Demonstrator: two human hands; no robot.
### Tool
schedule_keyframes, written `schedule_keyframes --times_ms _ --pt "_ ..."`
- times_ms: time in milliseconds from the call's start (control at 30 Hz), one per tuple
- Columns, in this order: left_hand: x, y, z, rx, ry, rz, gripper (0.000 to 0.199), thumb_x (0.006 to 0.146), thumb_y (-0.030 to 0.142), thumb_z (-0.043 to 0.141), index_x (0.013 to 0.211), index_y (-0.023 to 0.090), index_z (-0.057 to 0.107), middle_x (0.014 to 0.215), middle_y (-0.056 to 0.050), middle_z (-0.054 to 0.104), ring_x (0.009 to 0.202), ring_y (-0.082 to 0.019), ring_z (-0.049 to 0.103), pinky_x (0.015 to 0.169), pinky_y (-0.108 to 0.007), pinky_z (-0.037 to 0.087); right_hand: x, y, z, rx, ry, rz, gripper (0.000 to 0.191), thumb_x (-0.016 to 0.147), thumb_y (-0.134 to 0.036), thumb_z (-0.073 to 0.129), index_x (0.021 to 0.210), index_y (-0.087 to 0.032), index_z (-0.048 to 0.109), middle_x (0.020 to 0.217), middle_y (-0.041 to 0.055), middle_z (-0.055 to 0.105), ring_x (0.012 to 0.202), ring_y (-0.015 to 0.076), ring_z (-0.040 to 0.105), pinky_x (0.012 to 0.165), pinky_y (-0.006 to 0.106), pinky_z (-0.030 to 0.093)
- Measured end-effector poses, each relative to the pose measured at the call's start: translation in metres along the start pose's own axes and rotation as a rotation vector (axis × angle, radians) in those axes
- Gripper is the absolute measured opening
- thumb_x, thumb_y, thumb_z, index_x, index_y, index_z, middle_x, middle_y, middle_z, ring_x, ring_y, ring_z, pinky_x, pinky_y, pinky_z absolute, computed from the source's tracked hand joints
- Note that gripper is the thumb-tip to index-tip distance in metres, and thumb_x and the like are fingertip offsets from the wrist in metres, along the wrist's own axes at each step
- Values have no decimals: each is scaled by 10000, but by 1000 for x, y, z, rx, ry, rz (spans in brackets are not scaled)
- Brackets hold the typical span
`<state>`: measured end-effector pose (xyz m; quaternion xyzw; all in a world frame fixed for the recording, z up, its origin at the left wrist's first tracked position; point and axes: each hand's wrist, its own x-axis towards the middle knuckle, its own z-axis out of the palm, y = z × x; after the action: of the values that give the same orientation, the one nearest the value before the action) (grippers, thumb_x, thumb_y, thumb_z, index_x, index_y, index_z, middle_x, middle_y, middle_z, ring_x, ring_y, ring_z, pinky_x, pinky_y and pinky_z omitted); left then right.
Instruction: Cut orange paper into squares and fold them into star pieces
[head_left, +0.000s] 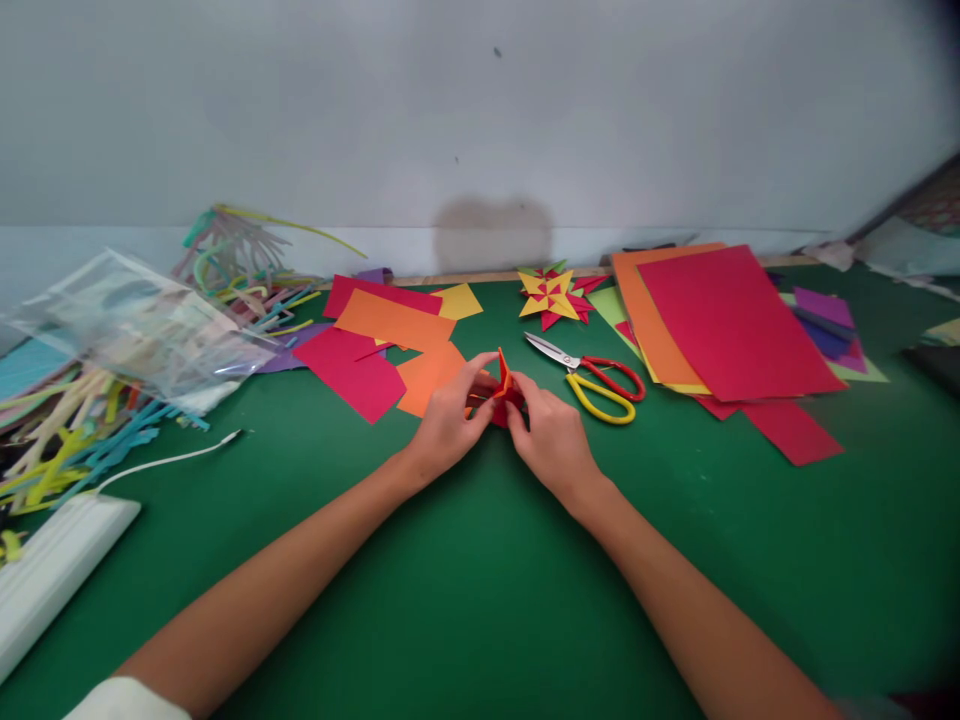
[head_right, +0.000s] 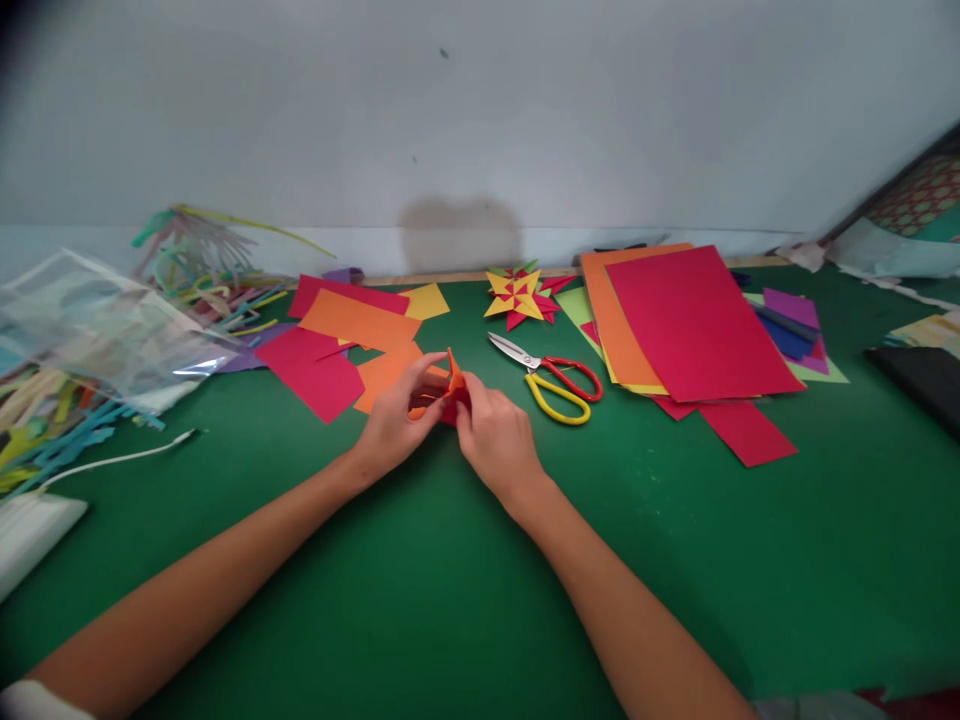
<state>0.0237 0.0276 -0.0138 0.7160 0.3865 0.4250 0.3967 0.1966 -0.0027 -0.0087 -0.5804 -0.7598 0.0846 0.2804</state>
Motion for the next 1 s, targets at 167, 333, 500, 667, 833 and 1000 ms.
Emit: schedule_keyframes --times_ms 167,333,500,667,833,1000 --pt "0 0 1 14 2 19 561 946 140 579 1476 266 448 1126 -71 698 985 -185 714 867 -338 629 0 -5 -1 -73 2 14 520 987 -234 483 1487 -94 458 1015 186 755 859 311 725 702 374 534" --pt "-1 1 1 30 2 30 541 952 157 588 1468 256 463 1076 -71 725 959 -189 723 869 -344 624 -1 -7 2 -95 25 11 472 992 -257 473 1433 -93 515 964 185 752 857 321 724 687 371 526" --pt "-2 1 3 72 10 23 517 958 158 581 1454 257 474 1113 -67 728 984 -188 726 888 -339 613 0 -7 2 -75 30 43 455 965 -261 512 1388 -100 549 928 160 768 777 297 728 643 340 506" --pt "-3 1 2 96 7 45 512 959 137 565 1448 252 466 1177 -77 719 1020 -193 724 959 -376 591 1 -8 1 8 22 92 448 945 -251 539 1373 -121 561 932 148 776 786 293 735 677 346 514" --pt "-2 2 1 126 32 58 505 946 126 581 1427 245 483 1142 -68 725 979 -183 727 952 -366 584 2 -9 2 35 39 90 442 951 -260 545 1375 -135 558 955 148 776 833 299 739 713 356 524" --pt "-1 3 4 148 48 55 507 935 104 571 1417 237 488 1106 -60 713 937 -168 715 909 -331 580 1 -8 2 -5 39 89 442 947 -251 554 1369 -121 568 968 151 777 830 301 740 703 353 525"
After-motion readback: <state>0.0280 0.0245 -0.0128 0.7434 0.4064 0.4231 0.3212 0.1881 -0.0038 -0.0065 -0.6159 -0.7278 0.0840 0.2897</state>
